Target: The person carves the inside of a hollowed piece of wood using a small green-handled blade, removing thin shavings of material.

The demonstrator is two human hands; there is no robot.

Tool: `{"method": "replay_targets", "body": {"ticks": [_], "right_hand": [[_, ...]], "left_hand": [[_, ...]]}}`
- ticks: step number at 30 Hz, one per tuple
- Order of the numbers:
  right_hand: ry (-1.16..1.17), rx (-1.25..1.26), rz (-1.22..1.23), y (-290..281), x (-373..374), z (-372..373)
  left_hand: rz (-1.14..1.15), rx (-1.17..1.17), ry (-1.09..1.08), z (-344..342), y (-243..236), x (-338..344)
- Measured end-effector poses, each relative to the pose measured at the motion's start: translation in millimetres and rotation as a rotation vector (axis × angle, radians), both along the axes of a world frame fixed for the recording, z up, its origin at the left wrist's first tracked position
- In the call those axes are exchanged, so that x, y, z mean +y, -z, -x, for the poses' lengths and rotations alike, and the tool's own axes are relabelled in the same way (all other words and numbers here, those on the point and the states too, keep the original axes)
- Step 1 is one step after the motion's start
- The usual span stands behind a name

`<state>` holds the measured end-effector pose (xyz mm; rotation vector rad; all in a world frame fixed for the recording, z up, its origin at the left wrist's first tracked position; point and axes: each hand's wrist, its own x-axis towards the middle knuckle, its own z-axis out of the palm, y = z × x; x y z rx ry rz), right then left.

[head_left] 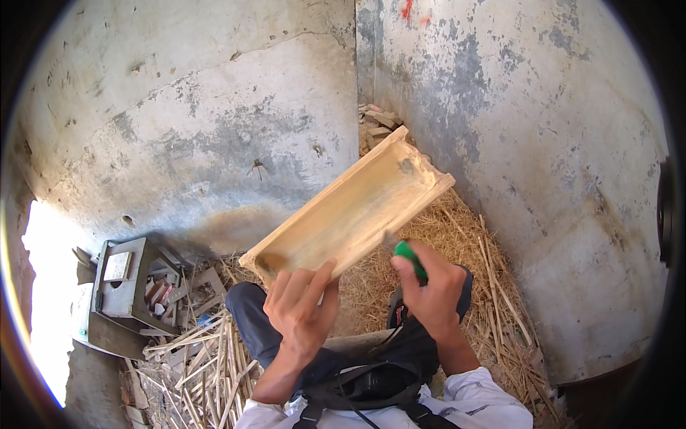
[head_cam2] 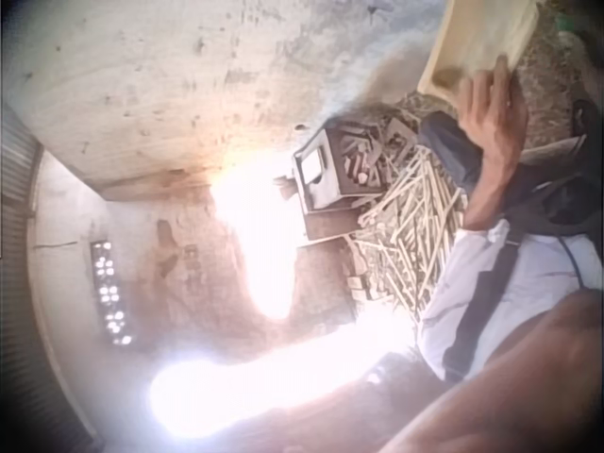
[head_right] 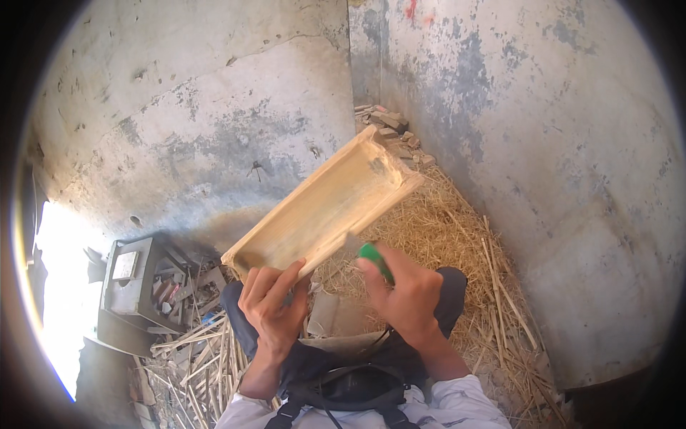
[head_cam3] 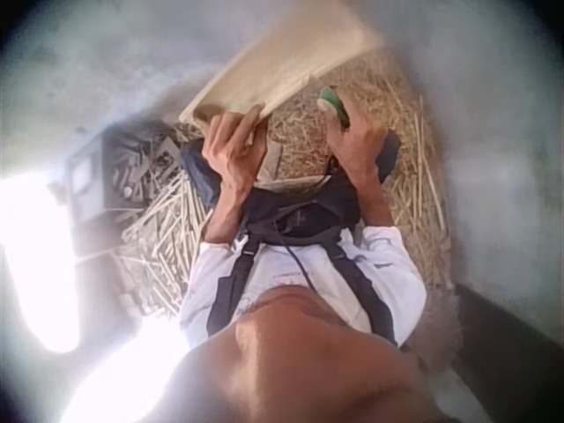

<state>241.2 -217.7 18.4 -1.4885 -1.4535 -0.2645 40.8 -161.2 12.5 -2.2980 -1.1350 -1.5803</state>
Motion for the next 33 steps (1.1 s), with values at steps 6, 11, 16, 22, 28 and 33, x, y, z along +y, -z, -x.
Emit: {"method": "replay_targets", "body": {"ticks": [6,11,16,22,28,33], "right_hand": [[-0.033,0.091,-0.062,7,2,-5],[-0.155,0.012,0.005,17,1,16],[-0.142,-0.017,0.022,13,1,18],[-0.029,0.016,-0.017,11,3,9],[-0.008,0.040,0.005,12,10,-5],[-0.121,0.021,0.021,21,3,16]], "left_hand": [[0.041,-0.047,0.007,0,4,0],[0.044,-0.044,0.022,-2,3,-1],[0.042,-0.021,0.011,-3,7,0],[0.047,-0.021,-0.011,-6,6,-2],[0.061,-0.039,-0.012,-2,11,-1],[0.070,-0.051,0.024,-7,11,-1]]}}
